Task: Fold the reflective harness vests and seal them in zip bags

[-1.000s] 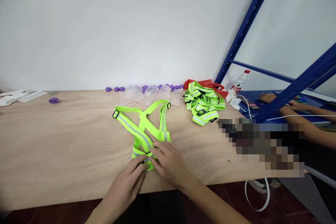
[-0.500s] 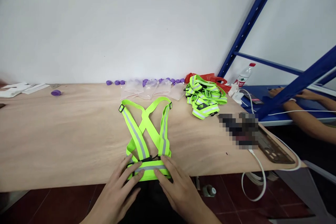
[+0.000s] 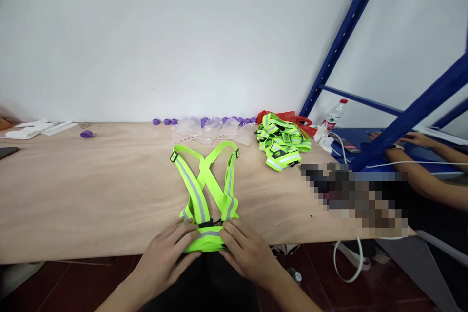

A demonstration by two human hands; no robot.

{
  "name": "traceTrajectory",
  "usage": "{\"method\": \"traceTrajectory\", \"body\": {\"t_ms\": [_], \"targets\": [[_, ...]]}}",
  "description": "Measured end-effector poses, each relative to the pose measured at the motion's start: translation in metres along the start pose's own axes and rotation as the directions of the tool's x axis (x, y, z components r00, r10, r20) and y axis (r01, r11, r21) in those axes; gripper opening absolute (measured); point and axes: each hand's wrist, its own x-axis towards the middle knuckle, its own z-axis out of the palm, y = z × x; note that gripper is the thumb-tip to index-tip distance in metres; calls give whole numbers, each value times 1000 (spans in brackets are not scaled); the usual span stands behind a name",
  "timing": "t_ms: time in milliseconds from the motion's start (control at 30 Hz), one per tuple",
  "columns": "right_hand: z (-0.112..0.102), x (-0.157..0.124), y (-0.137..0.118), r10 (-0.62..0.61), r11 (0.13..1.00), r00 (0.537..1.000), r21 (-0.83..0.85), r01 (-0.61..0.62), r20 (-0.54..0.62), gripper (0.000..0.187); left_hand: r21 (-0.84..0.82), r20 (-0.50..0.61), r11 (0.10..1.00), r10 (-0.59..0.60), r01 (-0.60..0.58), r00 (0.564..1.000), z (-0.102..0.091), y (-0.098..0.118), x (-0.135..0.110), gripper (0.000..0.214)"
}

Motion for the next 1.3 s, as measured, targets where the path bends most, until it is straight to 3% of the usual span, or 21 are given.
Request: {"method": "traceTrajectory", "body": {"t_ms": [267,367,500,633,767,900,967,1067,1167,1300], "targets": [[-8,-2,0,32,991,997,129,-40,66,30,80,-188,993,98,-84,977,11,-9,-8,22],[-9,4,0,170,949,980,250,-191,101,29,21,-238,996,91,-89,967,6,-16,-1,21],[-3,17,5,399,833,912,378,-403,92,24,-98,-222,995,-43,21,974,2,-24,17,15],[9,27,13,481,831,876,299,-469,37,12,-39,-204,995,-99,93,974,9,-30,33,20],[19,28,14,454,889,886,105,-445,-88,19,40,-272,995,-78,92,959,22,-36,37,19],[18,22,6,276,961,958,-7,-277,-77,11,93,-261,995,61,-38,963,24,-38,30,23],[14,16,3,226,974,974,10,-226,-2,21,107,-236,992,90,-66,968,19,-37,24,22],[3,7,-1,184,982,976,33,-189,116,56,153,-185,981,151,-123,971,11,-32,14,30],[-10,-2,-6,179,976,961,87,-201,213,45,196,-167,964,211,-177,963,5,-25,4,42],[-19,-5,-11,230,913,952,295,-283,201,37,108,-142,981,178,-164,974,-1,-18,1,26]]}}
